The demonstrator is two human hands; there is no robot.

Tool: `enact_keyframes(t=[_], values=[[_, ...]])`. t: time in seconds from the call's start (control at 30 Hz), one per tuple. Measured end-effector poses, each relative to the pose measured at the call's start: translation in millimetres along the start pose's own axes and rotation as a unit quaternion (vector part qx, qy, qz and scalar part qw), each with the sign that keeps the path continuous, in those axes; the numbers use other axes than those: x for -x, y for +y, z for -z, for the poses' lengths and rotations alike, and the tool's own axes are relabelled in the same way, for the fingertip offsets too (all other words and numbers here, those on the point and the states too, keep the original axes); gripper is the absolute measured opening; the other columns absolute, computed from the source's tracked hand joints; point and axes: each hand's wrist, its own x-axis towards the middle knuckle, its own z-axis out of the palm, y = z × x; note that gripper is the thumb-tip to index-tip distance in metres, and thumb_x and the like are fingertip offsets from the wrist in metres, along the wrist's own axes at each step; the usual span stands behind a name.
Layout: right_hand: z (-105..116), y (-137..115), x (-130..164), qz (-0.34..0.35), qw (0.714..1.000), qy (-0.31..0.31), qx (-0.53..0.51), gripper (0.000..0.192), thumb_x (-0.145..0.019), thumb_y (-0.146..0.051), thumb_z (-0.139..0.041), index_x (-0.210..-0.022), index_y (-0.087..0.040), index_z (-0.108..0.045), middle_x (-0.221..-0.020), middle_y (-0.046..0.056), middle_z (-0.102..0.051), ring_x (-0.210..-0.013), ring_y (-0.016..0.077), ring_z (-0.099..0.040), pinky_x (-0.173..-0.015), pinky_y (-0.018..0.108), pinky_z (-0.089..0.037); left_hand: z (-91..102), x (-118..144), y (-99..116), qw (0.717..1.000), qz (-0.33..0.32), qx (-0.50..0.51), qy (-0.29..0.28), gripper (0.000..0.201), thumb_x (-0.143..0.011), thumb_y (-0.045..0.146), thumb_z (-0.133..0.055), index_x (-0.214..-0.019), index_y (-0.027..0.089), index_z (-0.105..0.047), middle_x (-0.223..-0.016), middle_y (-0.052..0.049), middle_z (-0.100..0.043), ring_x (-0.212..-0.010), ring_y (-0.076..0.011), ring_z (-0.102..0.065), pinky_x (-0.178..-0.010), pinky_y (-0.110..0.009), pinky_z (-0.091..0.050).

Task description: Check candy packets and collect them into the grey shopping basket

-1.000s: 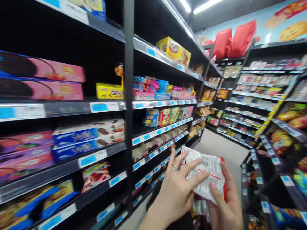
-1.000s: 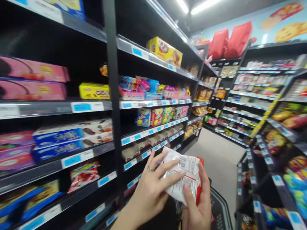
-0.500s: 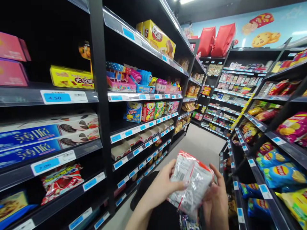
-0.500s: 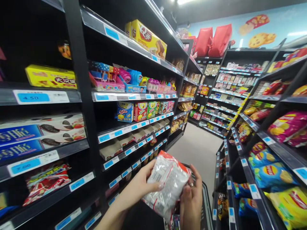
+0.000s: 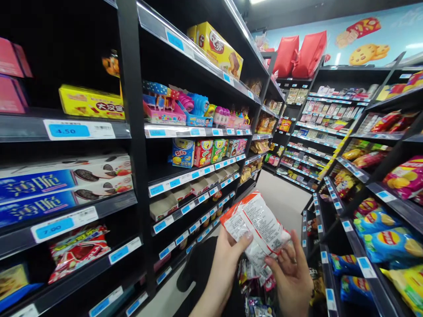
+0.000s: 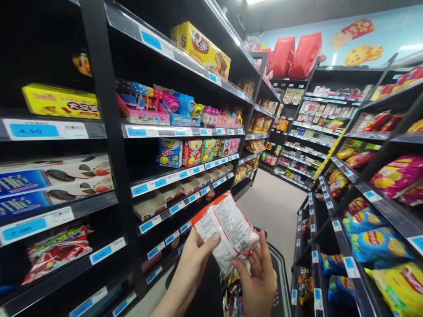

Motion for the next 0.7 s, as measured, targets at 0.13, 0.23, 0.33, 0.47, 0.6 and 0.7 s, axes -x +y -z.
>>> enact_keyframes(t=[0.13, 0.23, 0.33, 0.47, 0.6, 0.7], values=[[8, -5, 5, 0.064, 0.998, 0.024, -0.001, 0.063, -0.070, -0.006, -0.077, -0.127, -0.028, -0.061, -0.110, 0.007, -0.074, -0.089, 0.0241, -0.073, -0.074, 0.032, -0.063, 17.9, -7, 21, 0.991, 0.016, -0.045, -0.123, 0.084, -0.066, 0.026, -0.079, -0.141, 0.022, -0.039, -0.111, -0.013, -0.069, -0.074, -0.0239, -0.069, -0.056, -0.030, -0.056], [12, -12, 8, 0.084, 0.995, 0.041, 0.023, 0.051, -0.066, -0.013, -0.083, -0.113, -0.027, -0.070, -0.104, 0.005, -0.075, -0.082, 0.0223, -0.074, -0.070, 0.027, -0.063, 35.6, -12, 32, 0.971, 0.046, -0.081, -0.221, 0.106, -0.064, 0.020, -0.081, -0.149, 0.037, -0.019, -0.125, -0.010, -0.062, -0.066, -0.0194, -0.068, -0.057, -0.032, -0.057], [20, -21, 4, 0.139, 0.987, -0.012, 0.076, 0.039, -0.065, -0.016, -0.084, -0.101, -0.026, -0.076, -0.096, 0.004, -0.077, -0.082, 0.0210, -0.074, -0.069, 0.023, -0.062, 52.1, -19, 34, 0.948, 0.018, -0.145, -0.284, 0.089, -0.057, 0.018, -0.086, -0.136, 0.035, -0.049, -0.119, -0.005, -0.065, -0.089, -0.0236, -0.067, -0.079, -0.033, -0.053], [29, -35, -7, 0.237, 0.954, -0.112, 0.148, 0.028, -0.070, -0.011, -0.078, -0.092, -0.027, -0.077, -0.086, 0.002, -0.078, -0.073, 0.0183, -0.074, -0.064, 0.021, -0.060, 58.8, -25, 32, 0.933, -0.034, -0.195, -0.302, 0.049, -0.056, 0.020, -0.088, -0.103, 0.030, -0.075, -0.101, -0.002, -0.072, -0.097, -0.0236, -0.064, -0.084, -0.029, -0.048], [26, -42, -7, 0.251, 0.946, -0.109, 0.174, 0.018, -0.073, -0.009, -0.075, -0.082, -0.025, -0.076, -0.077, -0.001, -0.076, -0.065, 0.0148, -0.071, -0.058, 0.018, -0.057, 49.2, -23, 33, 0.923, -0.110, -0.230, -0.287, 0.027, -0.057, 0.022, -0.088, -0.082, 0.028, -0.081, -0.092, -0.004, -0.075, -0.083, -0.0205, -0.066, -0.074, -0.026, -0.048], [17, -40, 0, 0.202, 0.967, -0.042, 0.148, 0.006, -0.077, -0.019, -0.074, -0.075, -0.024, -0.072, -0.077, 0.000, -0.074, -0.066, 0.0136, -0.068, -0.055, 0.018, -0.052, 40.8, -18, 34, 0.923, -0.138, -0.253, -0.254, 0.011, -0.060, 0.021, -0.086, -0.067, 0.025, -0.080, -0.075, -0.002, -0.074, -0.069, -0.0167, -0.064, -0.065, -0.025, -0.046]])
